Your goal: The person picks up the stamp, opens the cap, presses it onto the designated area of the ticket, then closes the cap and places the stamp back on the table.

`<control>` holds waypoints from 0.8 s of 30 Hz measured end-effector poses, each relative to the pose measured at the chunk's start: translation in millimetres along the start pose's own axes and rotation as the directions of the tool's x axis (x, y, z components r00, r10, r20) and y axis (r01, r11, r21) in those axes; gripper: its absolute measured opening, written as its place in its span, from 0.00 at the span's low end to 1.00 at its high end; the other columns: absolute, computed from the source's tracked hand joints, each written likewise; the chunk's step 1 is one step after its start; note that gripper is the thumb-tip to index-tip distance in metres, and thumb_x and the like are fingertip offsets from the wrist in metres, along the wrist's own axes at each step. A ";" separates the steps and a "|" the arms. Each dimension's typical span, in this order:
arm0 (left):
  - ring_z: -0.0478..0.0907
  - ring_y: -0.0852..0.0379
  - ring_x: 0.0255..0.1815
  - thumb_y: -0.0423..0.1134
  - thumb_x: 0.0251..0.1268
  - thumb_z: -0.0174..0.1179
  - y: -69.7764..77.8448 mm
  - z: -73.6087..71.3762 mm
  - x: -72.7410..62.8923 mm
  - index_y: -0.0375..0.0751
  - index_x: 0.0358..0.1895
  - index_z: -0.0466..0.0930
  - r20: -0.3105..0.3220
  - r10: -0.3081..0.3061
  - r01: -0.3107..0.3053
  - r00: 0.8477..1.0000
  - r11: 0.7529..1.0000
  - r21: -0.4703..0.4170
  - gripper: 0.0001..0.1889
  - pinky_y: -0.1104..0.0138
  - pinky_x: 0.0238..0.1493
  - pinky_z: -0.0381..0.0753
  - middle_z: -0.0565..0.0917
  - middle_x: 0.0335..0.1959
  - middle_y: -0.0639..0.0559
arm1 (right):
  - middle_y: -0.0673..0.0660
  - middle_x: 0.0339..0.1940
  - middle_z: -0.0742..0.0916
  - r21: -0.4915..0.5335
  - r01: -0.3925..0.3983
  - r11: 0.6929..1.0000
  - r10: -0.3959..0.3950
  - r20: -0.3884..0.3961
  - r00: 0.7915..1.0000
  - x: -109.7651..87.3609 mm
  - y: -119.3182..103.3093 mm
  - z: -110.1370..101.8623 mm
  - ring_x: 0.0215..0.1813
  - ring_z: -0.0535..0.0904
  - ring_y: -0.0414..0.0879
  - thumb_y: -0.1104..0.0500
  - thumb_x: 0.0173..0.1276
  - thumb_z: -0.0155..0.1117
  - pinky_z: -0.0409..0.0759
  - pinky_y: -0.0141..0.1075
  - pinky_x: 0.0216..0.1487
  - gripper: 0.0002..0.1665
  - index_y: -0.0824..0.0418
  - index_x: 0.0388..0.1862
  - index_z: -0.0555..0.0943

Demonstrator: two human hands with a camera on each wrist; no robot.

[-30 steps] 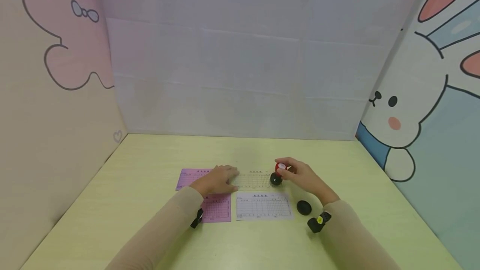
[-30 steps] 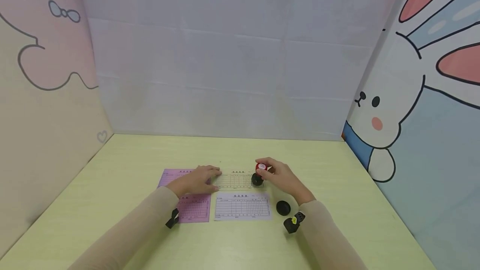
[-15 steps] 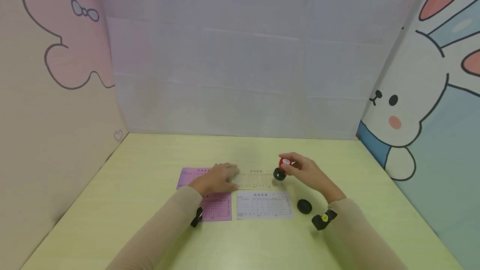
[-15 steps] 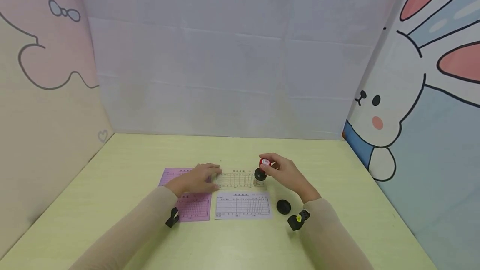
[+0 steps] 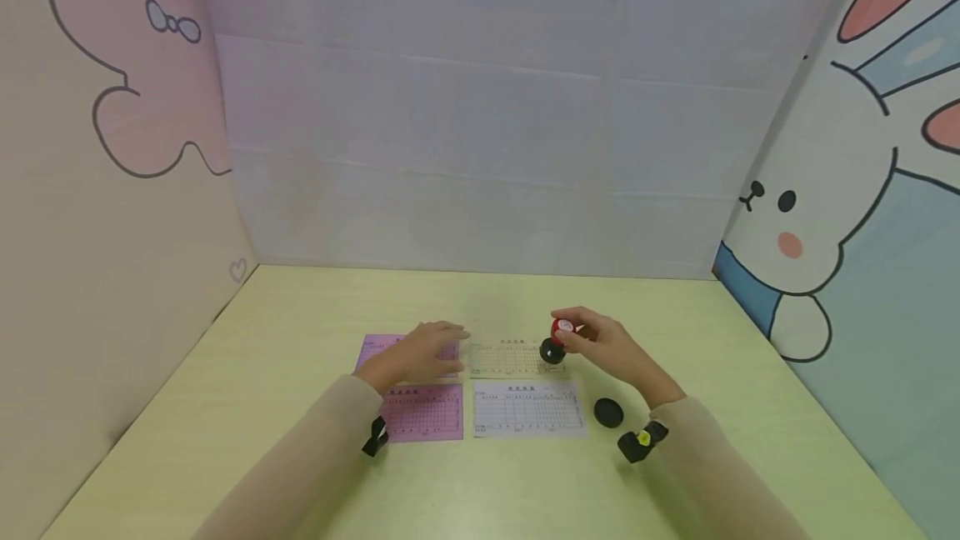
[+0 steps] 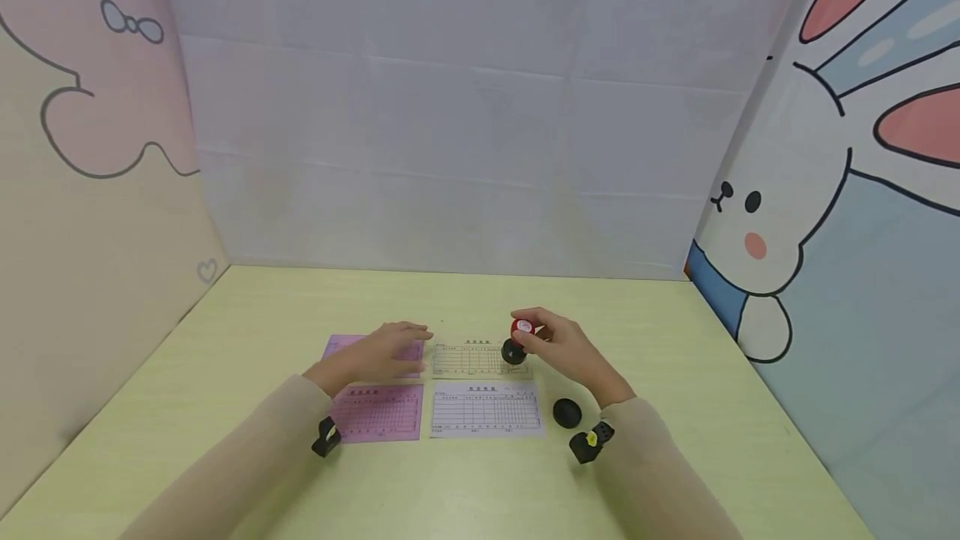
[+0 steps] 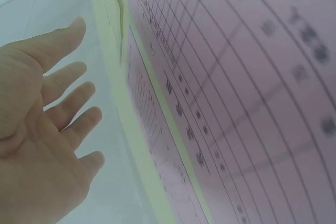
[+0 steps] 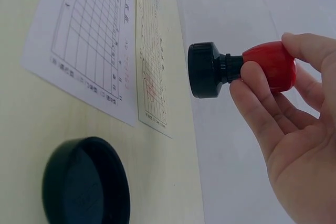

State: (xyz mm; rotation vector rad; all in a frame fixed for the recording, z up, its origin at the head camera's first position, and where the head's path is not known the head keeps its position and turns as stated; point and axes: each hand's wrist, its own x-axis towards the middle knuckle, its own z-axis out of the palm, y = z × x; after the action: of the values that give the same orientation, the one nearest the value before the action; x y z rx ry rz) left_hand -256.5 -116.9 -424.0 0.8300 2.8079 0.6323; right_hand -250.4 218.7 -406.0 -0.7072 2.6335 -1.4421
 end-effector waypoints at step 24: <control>0.66 0.33 0.70 0.38 0.71 0.62 -52.0 -23.3 -97.3 0.32 0.67 0.74 -0.044 0.013 -0.016 0.999 0.998 -0.053 0.24 0.41 0.69 0.65 0.74 0.67 0.37 | 0.62 0.48 0.84 -0.023 0.022 0.999 -0.021 0.053 0.998 -3.9 -43.9 14.3 0.45 0.82 0.56 0.61 0.76 0.61 0.80 0.41 0.50 0.22 0.64 0.66 0.75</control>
State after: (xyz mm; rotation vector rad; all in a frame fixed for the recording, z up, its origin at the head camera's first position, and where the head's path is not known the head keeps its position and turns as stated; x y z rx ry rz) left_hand -206.3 -217.8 -423.6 0.8373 2.8123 0.7327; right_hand -227.2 188.9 -379.1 -0.7669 2.6157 -1.3798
